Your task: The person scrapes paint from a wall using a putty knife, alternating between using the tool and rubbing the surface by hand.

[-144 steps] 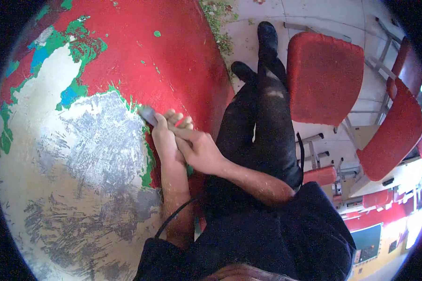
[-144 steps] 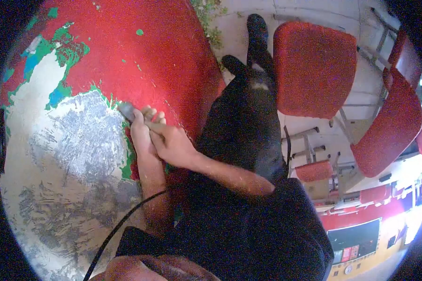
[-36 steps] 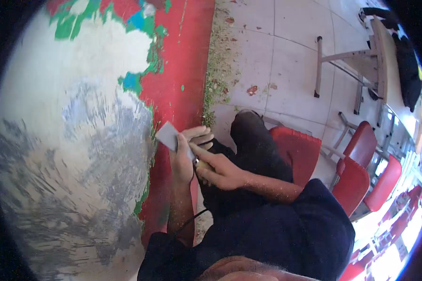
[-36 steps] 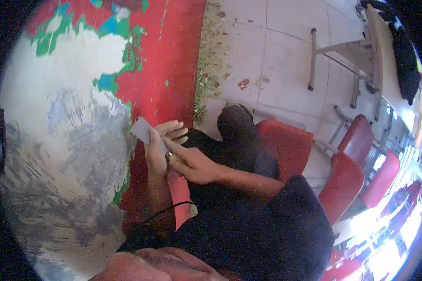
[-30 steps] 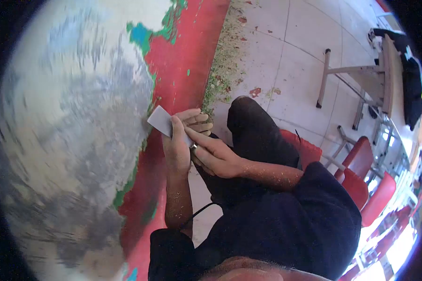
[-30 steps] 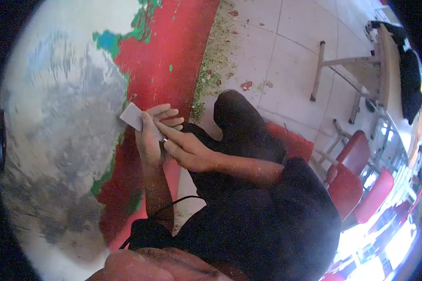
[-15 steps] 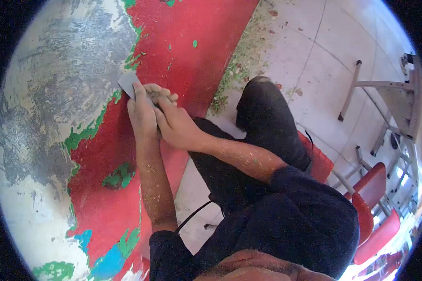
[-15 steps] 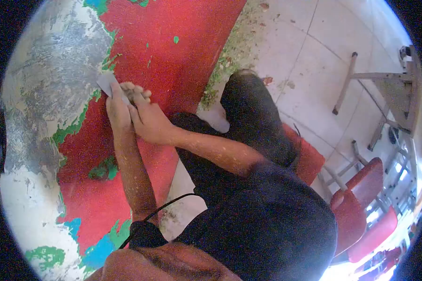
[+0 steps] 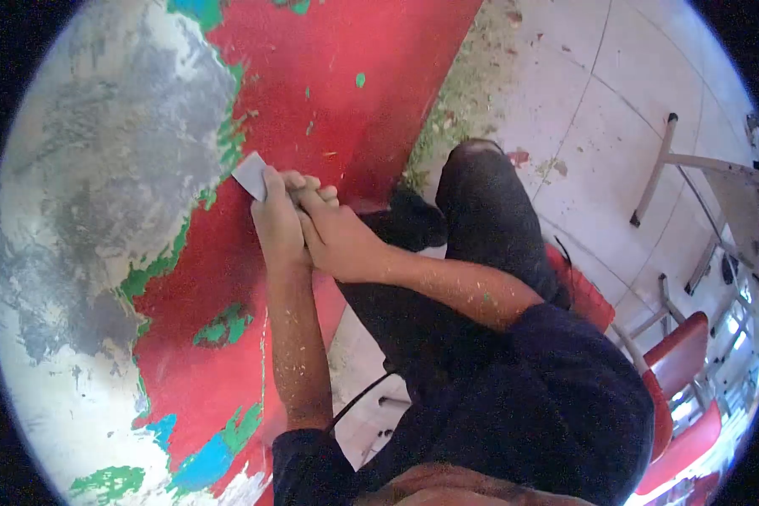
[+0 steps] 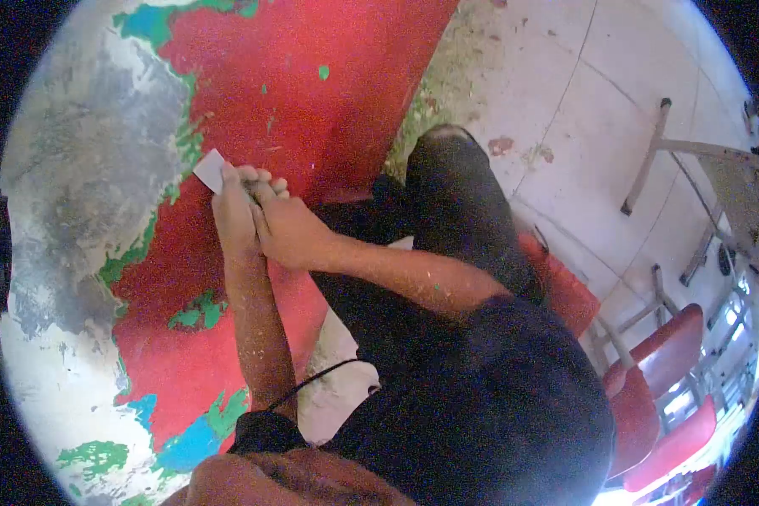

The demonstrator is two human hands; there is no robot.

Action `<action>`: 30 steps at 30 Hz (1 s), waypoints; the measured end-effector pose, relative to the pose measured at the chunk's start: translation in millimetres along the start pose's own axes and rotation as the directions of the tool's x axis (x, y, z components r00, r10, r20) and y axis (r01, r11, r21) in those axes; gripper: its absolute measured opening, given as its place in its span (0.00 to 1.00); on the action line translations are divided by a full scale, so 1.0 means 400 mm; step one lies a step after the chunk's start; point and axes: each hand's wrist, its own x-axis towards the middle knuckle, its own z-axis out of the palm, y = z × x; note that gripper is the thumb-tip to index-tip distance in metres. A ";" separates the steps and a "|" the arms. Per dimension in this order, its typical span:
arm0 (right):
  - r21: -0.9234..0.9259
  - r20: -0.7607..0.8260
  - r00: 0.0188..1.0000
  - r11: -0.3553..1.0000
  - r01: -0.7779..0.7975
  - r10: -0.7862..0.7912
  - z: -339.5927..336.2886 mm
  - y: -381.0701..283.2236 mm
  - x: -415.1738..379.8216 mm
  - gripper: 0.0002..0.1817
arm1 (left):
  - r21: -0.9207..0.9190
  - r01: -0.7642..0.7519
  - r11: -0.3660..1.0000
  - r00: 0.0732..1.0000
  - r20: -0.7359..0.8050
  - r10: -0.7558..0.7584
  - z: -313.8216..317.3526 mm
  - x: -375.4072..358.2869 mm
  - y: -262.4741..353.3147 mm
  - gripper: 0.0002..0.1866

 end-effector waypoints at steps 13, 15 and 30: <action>0.152 0.132 0.987 0.986 0.066 -0.086 -0.074 -0.031 -0.092 0.22 | -0.319 -0.316 0.893 0.922 0.119 0.369 -0.008 -0.068 -0.020 0.25; 0.149 0.044 0.996 0.987 0.066 -0.073 -0.066 -0.019 -0.082 0.18 | -0.388 -0.293 0.874 0.948 0.002 0.319 0.024 -0.070 -0.003 0.24; 0.320 -0.107 0.991 0.941 0.108 -0.077 0.006 0.062 -0.032 0.10 | -0.264 -0.146 0.953 0.975 -0.203 0.093 0.024 -0.034 -0.004 0.21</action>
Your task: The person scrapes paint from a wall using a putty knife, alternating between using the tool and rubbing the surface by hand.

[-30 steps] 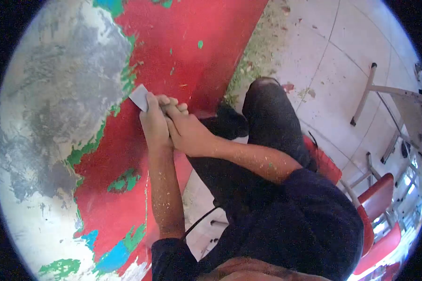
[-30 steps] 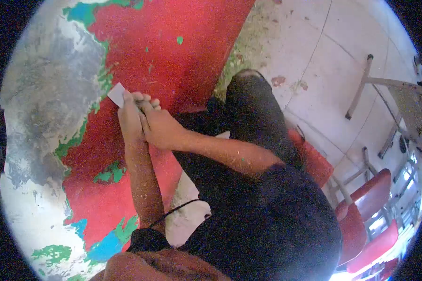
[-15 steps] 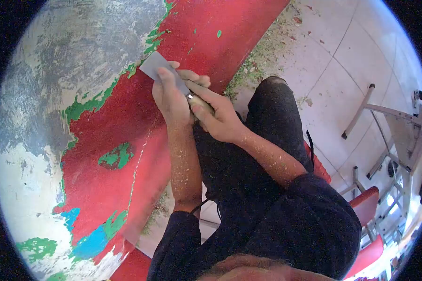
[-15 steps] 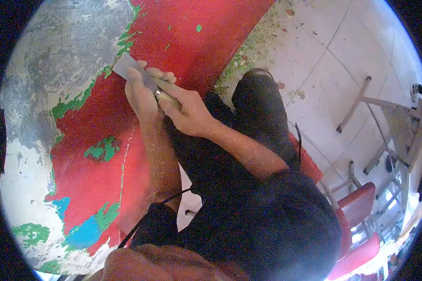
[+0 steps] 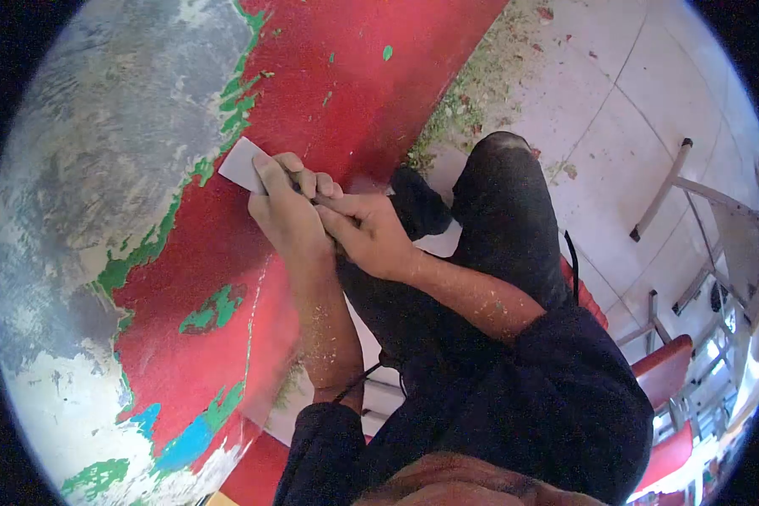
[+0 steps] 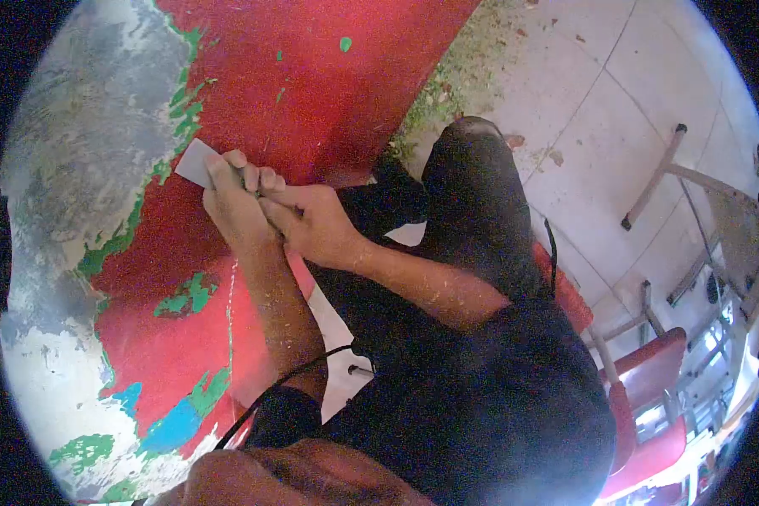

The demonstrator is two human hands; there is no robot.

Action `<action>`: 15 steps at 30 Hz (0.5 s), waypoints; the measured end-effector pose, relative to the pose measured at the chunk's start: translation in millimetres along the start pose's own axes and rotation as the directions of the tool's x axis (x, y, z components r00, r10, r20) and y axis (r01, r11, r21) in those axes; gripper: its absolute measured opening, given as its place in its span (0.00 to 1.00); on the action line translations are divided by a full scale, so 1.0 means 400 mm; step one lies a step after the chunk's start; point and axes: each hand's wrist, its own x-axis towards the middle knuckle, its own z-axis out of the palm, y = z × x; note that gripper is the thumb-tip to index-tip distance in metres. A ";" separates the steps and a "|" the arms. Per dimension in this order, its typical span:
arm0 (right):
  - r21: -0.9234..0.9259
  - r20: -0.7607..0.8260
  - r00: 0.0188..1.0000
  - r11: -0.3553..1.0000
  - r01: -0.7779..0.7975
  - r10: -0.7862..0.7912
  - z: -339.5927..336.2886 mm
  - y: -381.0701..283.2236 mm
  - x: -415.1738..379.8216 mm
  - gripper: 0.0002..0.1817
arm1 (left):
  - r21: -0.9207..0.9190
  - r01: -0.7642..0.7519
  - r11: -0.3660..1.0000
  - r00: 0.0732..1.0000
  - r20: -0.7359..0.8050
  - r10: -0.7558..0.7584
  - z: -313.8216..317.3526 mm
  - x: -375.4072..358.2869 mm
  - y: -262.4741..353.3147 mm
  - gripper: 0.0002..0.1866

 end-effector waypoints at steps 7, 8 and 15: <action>-0.131 0.110 0.989 0.987 -0.088 0.103 -0.038 -0.004 0.006 0.09 | 0.020 -0.046 0.999 0.999 0.015 0.046 0.008 0.006 -0.007 0.22; -0.132 0.120 0.987 0.987 -0.095 0.111 -0.039 -0.014 -0.001 0.09 | 0.012 -0.036 0.999 0.999 0.021 0.035 0.000 -0.006 -0.004 0.22; -0.115 0.148 0.984 0.990 -0.078 0.095 -0.032 -0.011 0.029 0.08 | 0.016 -0.101 0.995 0.995 0.027 0.100 0.028 0.018 0.023 0.22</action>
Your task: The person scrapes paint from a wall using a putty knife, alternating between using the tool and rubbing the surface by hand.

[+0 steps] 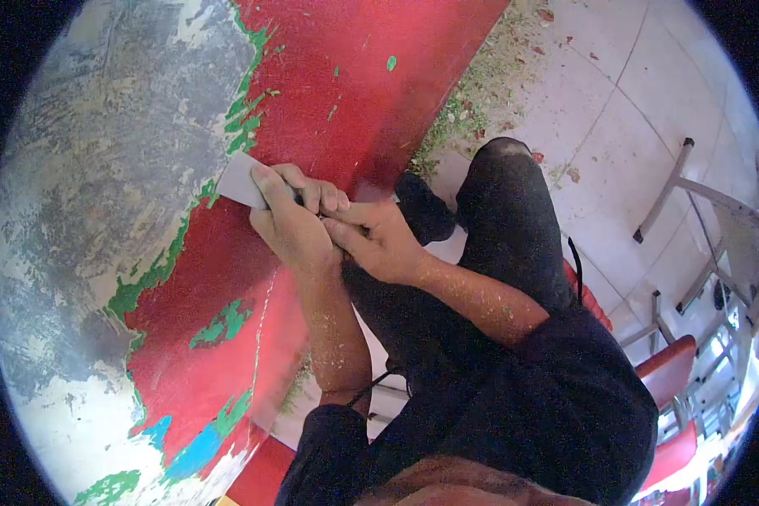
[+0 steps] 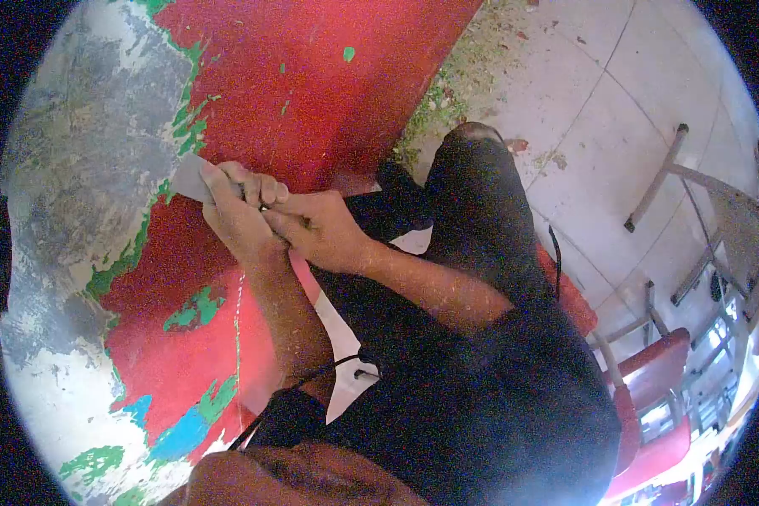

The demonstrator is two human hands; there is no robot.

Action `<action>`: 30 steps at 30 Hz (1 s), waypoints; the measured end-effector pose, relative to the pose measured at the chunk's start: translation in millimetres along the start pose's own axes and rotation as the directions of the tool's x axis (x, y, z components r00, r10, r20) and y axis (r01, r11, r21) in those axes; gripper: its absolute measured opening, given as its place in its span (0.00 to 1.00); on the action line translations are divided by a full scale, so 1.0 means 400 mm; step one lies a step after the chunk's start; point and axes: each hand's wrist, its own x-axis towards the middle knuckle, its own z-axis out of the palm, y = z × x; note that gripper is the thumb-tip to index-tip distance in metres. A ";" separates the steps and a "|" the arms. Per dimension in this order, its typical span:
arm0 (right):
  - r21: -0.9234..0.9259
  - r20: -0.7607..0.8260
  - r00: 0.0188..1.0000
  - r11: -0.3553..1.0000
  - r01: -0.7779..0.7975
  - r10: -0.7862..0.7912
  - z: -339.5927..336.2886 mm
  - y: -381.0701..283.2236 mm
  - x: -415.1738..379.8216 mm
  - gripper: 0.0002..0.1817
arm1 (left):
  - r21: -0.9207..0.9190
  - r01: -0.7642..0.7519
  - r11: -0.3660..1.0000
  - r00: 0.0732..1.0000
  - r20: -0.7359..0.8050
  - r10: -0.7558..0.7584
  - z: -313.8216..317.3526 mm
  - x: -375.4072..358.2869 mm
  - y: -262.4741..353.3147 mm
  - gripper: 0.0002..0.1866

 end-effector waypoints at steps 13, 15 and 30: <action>-0.046 -0.078 0.997 0.999 -0.001 -0.003 0.020 -0.021 -0.009 0.09 | 0.044 0.070 0.997 0.997 -0.040 -0.068 0.002 -0.004 0.007 0.22; -0.003 -0.086 0.995 0.999 0.041 -0.041 0.014 -0.005 -0.009 0.09 | 0.040 0.114 0.993 0.993 0.020 -0.115 -0.022 -0.002 0.003 0.22; -0.080 -0.045 0.999 0.997 -0.001 -0.002 0.003 -0.033 -0.014 0.09 | -0.028 0.094 0.995 0.990 -0.099 -0.096 -0.004 -0.012 -0.013 0.22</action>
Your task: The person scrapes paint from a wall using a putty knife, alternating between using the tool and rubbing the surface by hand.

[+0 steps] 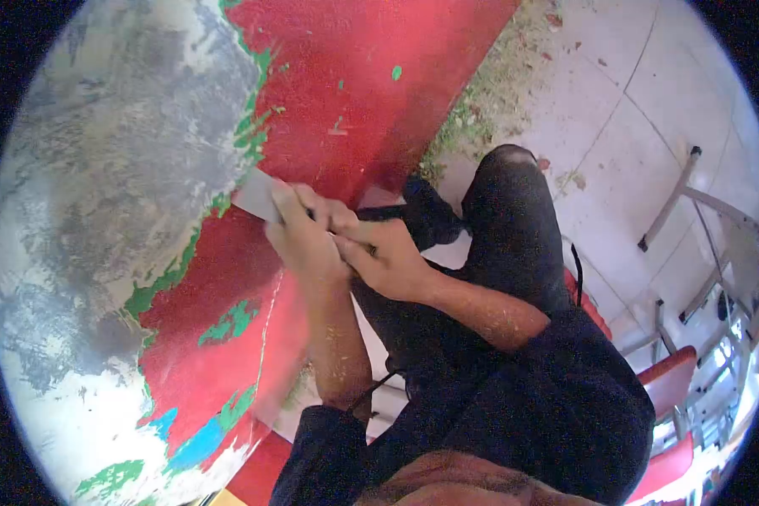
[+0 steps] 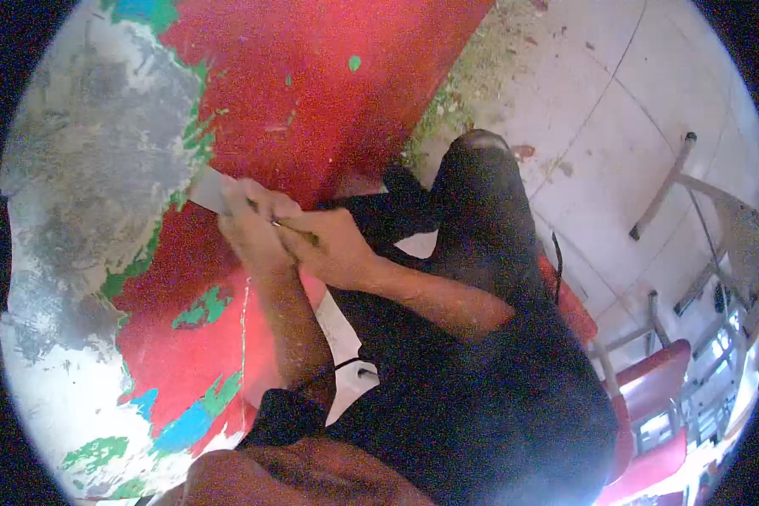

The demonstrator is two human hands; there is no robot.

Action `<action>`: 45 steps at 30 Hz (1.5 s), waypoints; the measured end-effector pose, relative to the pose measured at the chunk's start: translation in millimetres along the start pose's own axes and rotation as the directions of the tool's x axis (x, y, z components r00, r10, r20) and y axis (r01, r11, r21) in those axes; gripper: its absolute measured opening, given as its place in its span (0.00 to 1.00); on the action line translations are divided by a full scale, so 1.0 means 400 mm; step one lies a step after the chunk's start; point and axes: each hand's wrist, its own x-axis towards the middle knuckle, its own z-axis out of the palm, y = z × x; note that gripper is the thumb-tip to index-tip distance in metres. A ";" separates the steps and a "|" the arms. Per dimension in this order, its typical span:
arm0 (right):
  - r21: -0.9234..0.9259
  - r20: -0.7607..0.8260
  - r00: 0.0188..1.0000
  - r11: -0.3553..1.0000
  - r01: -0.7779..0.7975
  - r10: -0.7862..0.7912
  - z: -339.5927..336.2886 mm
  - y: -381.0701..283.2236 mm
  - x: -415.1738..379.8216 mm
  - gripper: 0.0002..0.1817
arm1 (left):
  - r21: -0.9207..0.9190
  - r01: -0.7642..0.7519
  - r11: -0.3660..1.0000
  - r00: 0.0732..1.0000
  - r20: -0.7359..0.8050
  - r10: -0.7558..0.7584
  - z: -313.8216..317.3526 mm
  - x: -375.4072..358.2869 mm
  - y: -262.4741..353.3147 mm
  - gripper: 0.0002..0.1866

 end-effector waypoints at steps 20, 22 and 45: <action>0.000 -0.100 0.993 0.998 0.057 -0.057 0.023 -0.037 0.038 0.08 | 0.037 -0.122 0.992 0.984 0.134 0.116 0.058 0.027 0.092 0.23; -0.005 -0.160 0.976 0.989 0.148 -0.147 0.033 -0.073 0.067 0.08 | 0.070 -0.140 0.988 0.965 0.233 0.120 0.041 0.024 0.116 0.24; 0.021 -0.121 0.991 0.998 0.054 -0.051 0.025 -0.011 0.025 0.09 | 0.105 -0.109 0.988 0.981 0.169 0.090 0.062 0.037 0.055 0.23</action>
